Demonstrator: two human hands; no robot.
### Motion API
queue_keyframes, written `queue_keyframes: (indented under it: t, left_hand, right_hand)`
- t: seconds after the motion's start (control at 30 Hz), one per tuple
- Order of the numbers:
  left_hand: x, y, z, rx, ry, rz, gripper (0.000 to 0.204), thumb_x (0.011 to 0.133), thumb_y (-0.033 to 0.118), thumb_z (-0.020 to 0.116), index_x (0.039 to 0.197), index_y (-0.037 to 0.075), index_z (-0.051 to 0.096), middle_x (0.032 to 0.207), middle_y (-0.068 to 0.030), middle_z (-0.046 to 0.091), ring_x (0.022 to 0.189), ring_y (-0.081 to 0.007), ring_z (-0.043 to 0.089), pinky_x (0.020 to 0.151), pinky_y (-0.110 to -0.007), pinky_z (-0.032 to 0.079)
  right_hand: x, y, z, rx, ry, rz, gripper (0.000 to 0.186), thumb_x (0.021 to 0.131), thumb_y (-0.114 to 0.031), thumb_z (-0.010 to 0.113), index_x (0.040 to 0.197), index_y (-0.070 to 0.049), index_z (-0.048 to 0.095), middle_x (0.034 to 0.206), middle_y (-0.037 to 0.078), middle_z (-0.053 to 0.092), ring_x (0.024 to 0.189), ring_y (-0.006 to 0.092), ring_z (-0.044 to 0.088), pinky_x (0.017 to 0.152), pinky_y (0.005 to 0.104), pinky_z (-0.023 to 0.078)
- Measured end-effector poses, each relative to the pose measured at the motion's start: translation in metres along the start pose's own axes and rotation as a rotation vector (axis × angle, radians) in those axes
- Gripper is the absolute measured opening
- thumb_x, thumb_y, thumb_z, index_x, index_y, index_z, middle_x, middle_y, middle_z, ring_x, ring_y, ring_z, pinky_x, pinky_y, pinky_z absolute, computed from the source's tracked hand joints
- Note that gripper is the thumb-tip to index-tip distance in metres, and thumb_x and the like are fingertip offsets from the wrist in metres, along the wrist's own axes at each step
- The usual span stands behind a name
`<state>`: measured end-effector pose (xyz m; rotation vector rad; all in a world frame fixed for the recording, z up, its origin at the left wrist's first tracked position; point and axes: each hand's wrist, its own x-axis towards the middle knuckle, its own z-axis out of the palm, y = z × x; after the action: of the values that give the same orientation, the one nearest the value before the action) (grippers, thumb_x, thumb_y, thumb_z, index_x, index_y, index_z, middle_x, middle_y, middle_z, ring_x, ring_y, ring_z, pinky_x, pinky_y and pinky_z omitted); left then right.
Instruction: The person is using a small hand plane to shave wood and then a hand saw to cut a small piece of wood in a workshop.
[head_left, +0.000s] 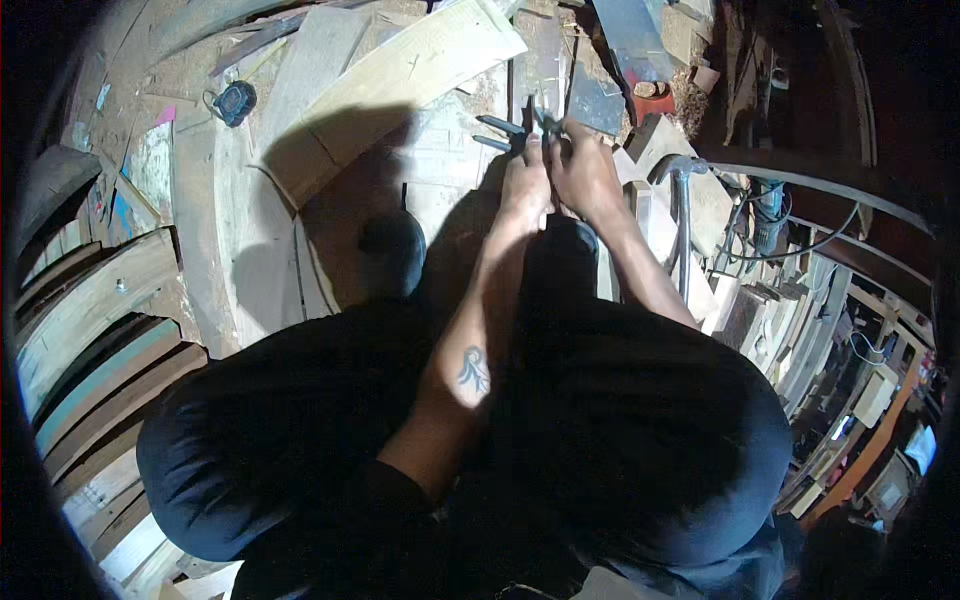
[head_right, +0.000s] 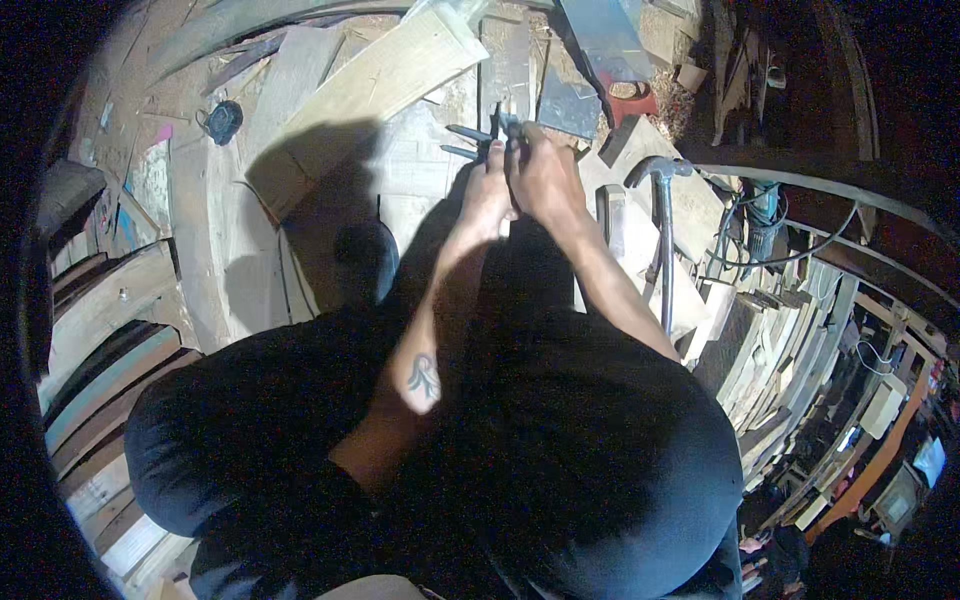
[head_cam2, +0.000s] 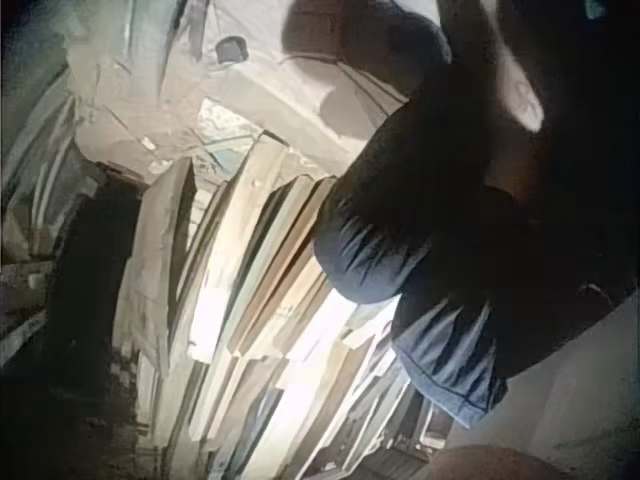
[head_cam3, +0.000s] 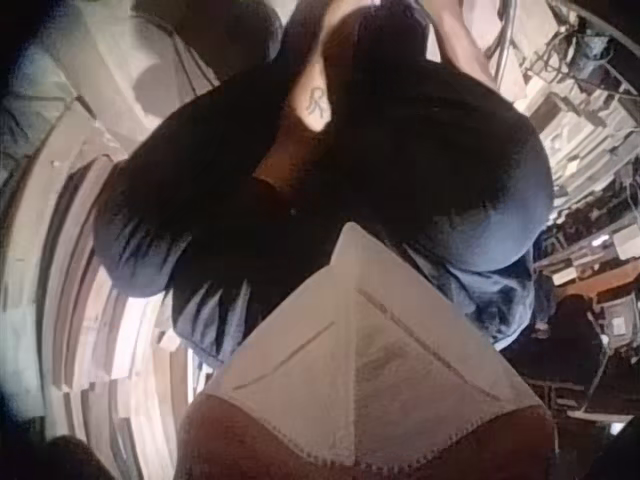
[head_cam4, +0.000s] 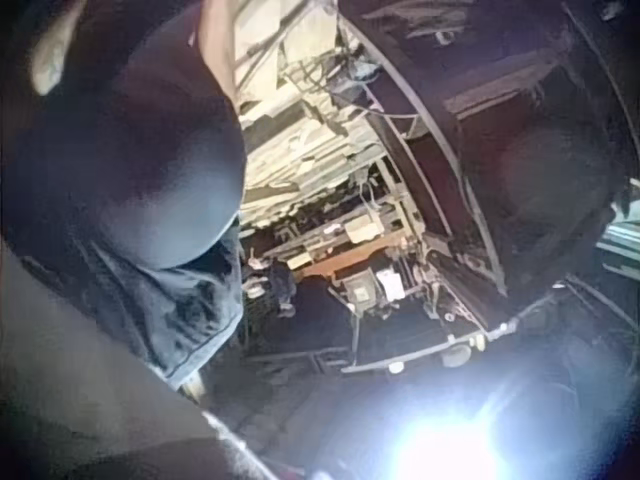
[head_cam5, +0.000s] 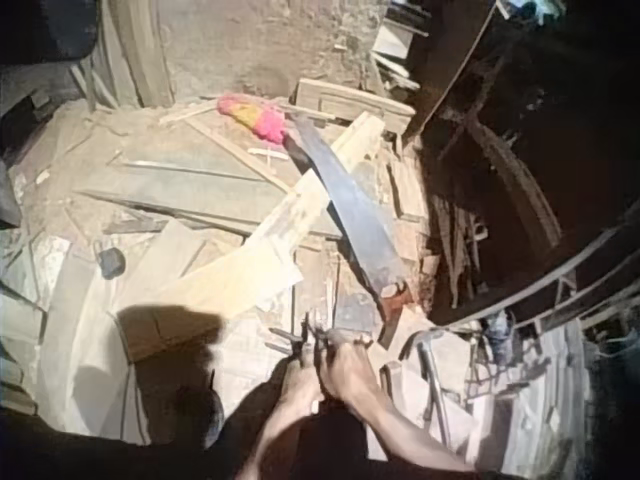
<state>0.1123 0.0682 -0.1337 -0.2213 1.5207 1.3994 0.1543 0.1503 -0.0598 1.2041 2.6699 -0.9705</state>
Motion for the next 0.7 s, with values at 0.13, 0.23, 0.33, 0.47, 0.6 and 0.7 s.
queue_keyframes:
  t: [0.13, 0.23, 0.33, 0.47, 0.6, 0.7]
  left_hand:
    - [-0.012, 0.019, 0.004, -0.148, -0.032, -0.125, 0.056, 0.105, 0.056, 0.040, 0.088, 0.005, 0.054, 0.060, -0.0019, 0.042, 0.042, -0.0134, 0.042, 0.037, -0.030, 0.038]
    - [-0.011, 0.016, -0.017, -0.062, 0.032, -0.102, 0.065, 0.105, 0.056, 0.036, 0.100, -0.005, 0.061, 0.062, -0.0083, 0.055, 0.044, -0.0185, 0.052, 0.037, -0.034, 0.040]
    - [-0.006, 0.009, -0.004, -0.009, 0.041, -0.135, 0.069, 0.105, 0.056, 0.036, 0.108, -0.008, 0.062, 0.067, -0.0146, 0.058, 0.048, -0.0214, 0.056, 0.039, -0.036, 0.044]
    - [-0.014, 0.037, -0.002, -0.203, -0.073, -0.116, 0.054, 0.107, 0.052, 0.034, 0.088, 0.004, 0.050, 0.059, -0.0020, 0.039, 0.041, -0.0138, 0.037, 0.036, -0.030, 0.034]
    - [-0.014, 0.014, 0.004, -0.190, -0.044, -0.176, 0.053, 0.107, 0.052, 0.037, 0.083, 0.006, 0.044, 0.056, -0.0017, 0.038, 0.040, -0.0123, 0.037, 0.034, -0.029, 0.029]
    - [-0.012, 0.009, 0.002, -0.307, -0.093, -0.184, 0.052, 0.108, 0.051, 0.037, 0.082, 0.006, 0.048, 0.060, -0.0020, 0.044, 0.041, -0.0117, 0.040, 0.034, -0.029, 0.030]
  right_hand:
    - [0.019, -0.003, -0.004, -0.022, 0.024, 0.015, 0.027, 0.095, -0.018, 0.058, 0.115, -0.002, 0.067, 0.098, 0.033, 0.068, 0.099, 0.0495, 0.066, 0.087, 0.0527, 0.054]
    - [0.007, -0.020, 0.004, 0.002, 0.015, -0.012, 0.028, 0.095, -0.017, 0.058, 0.116, -0.002, 0.068, 0.097, 0.033, 0.068, 0.098, 0.0500, 0.066, 0.088, 0.0525, 0.053]
    - [0.016, -0.006, 0.001, 0.058, -0.053, 0.038, 0.029, 0.094, -0.015, 0.057, 0.117, -0.001, 0.068, 0.101, 0.034, 0.067, 0.101, 0.0475, 0.067, 0.089, 0.0519, 0.053]
    - [0.031, -0.009, 0.000, -0.047, -0.030, 0.018, 0.029, 0.096, -0.020, 0.059, 0.119, -0.003, 0.067, 0.103, 0.032, 0.068, 0.102, 0.0479, 0.066, 0.088, 0.0524, 0.053]
    - [0.046, -0.001, -0.004, 0.024, -0.059, 0.120, 0.032, 0.095, -0.018, 0.057, 0.123, -0.006, 0.068, 0.111, 0.032, 0.068, 0.112, 0.0437, 0.065, 0.097, 0.0495, 0.051]
    - [0.024, -0.002, -0.008, 0.013, -0.011, 0.068, 0.031, 0.098, -0.021, 0.058, 0.122, -0.004, 0.068, 0.107, 0.032, 0.068, 0.107, 0.0459, 0.066, 0.091, 0.0484, 0.052]
